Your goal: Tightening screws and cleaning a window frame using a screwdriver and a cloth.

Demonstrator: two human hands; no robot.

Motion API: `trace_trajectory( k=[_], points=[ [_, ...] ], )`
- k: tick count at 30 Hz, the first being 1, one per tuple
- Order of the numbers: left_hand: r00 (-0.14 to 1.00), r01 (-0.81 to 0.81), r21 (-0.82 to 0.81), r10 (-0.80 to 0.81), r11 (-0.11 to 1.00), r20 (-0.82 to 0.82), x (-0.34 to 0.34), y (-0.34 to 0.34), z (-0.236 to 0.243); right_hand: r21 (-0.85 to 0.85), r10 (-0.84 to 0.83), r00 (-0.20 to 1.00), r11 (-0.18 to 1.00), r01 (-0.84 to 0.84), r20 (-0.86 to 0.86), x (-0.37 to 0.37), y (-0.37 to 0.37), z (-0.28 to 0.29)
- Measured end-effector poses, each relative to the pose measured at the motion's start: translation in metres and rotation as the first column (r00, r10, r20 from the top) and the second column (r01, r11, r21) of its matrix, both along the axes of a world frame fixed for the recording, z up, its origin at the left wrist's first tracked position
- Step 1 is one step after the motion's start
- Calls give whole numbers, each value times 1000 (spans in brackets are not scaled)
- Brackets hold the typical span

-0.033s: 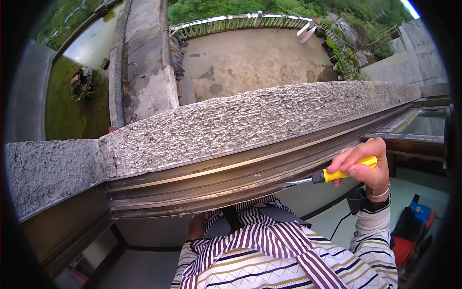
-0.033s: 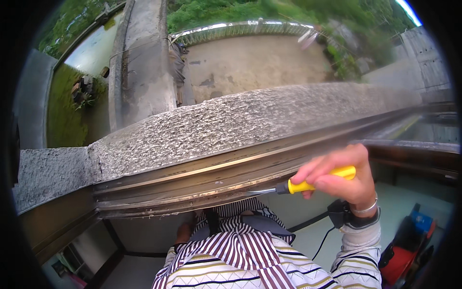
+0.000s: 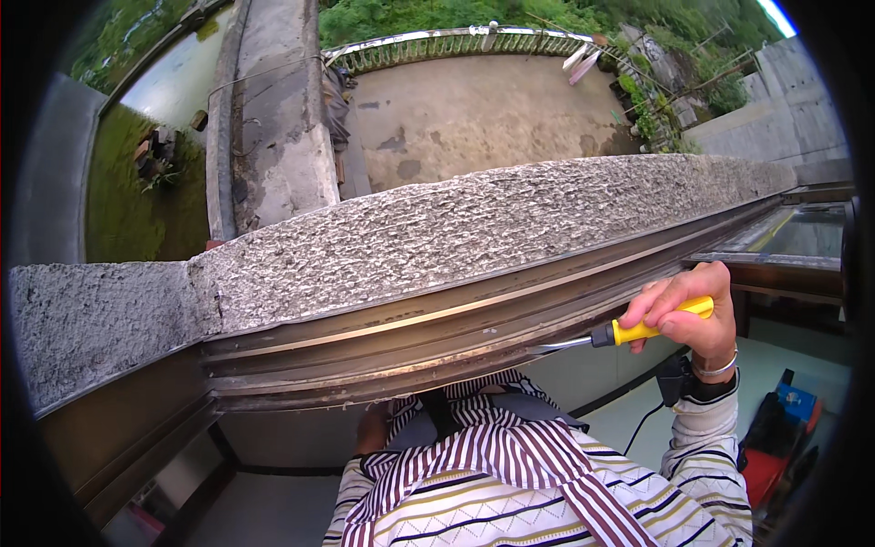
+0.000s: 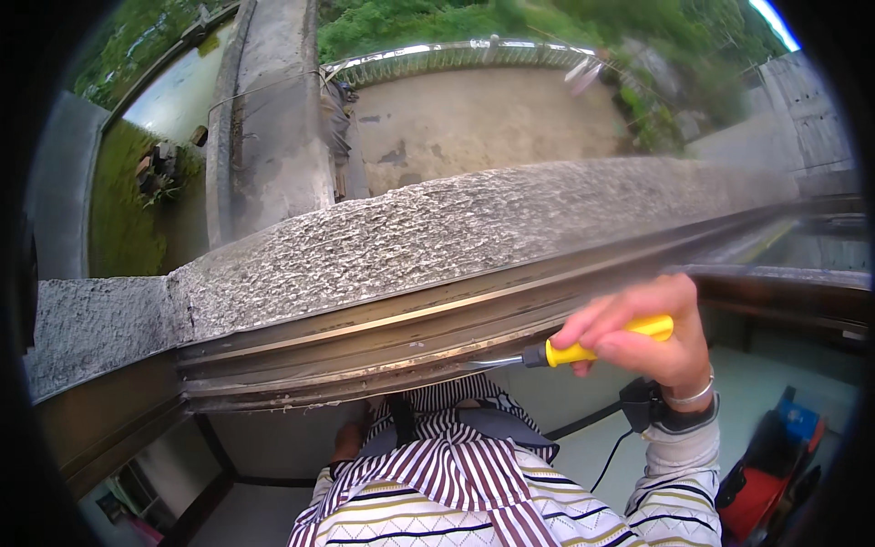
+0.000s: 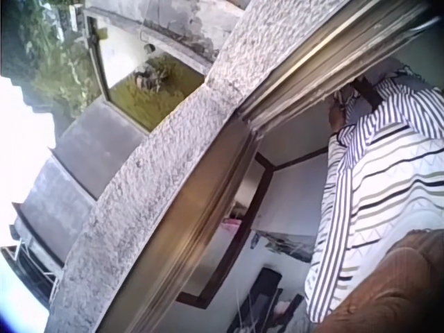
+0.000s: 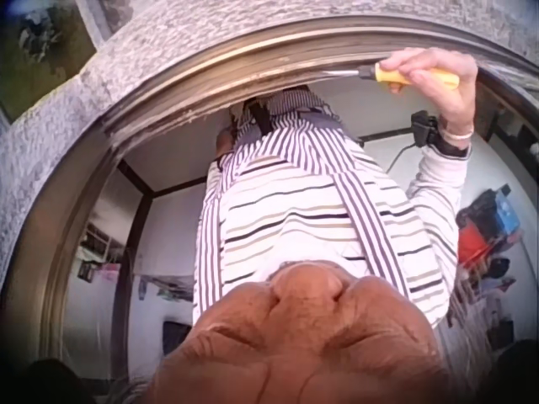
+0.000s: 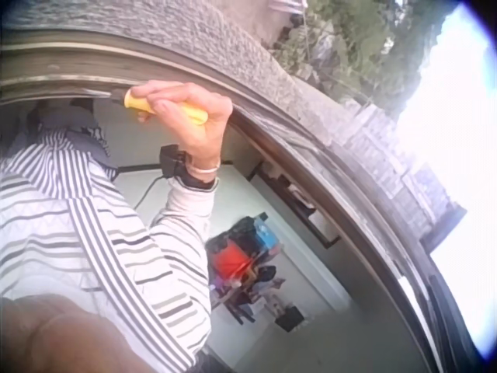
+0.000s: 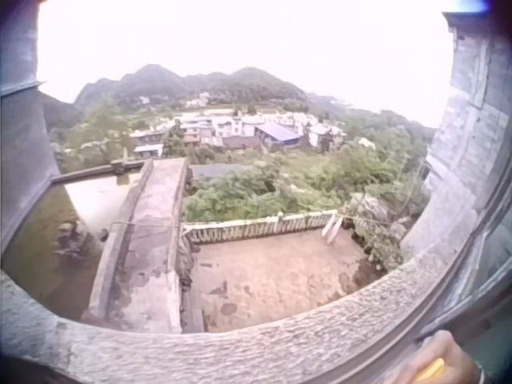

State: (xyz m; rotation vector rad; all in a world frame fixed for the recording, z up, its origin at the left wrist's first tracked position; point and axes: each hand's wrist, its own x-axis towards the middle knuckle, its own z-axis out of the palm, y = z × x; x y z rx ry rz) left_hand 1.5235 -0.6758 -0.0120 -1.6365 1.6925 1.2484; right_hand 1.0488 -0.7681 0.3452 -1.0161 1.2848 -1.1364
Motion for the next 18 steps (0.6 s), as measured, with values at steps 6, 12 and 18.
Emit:
trace_trajectory(
  k=[6,12,18],
  points=[
    [1000,-19,-14,19,1000,0,6,3,-4,-33,21,1000,999,-21,10,9,0,-5],
    [998,-55,-23,55,998,7,14,7,-10,-66,18,999,998,-15,44,25,-1,-12],
    [994,-111,-23,111,994,-7,18,11,0,17,82,997,996,-82,5,80,-5,-11]
  ],
)
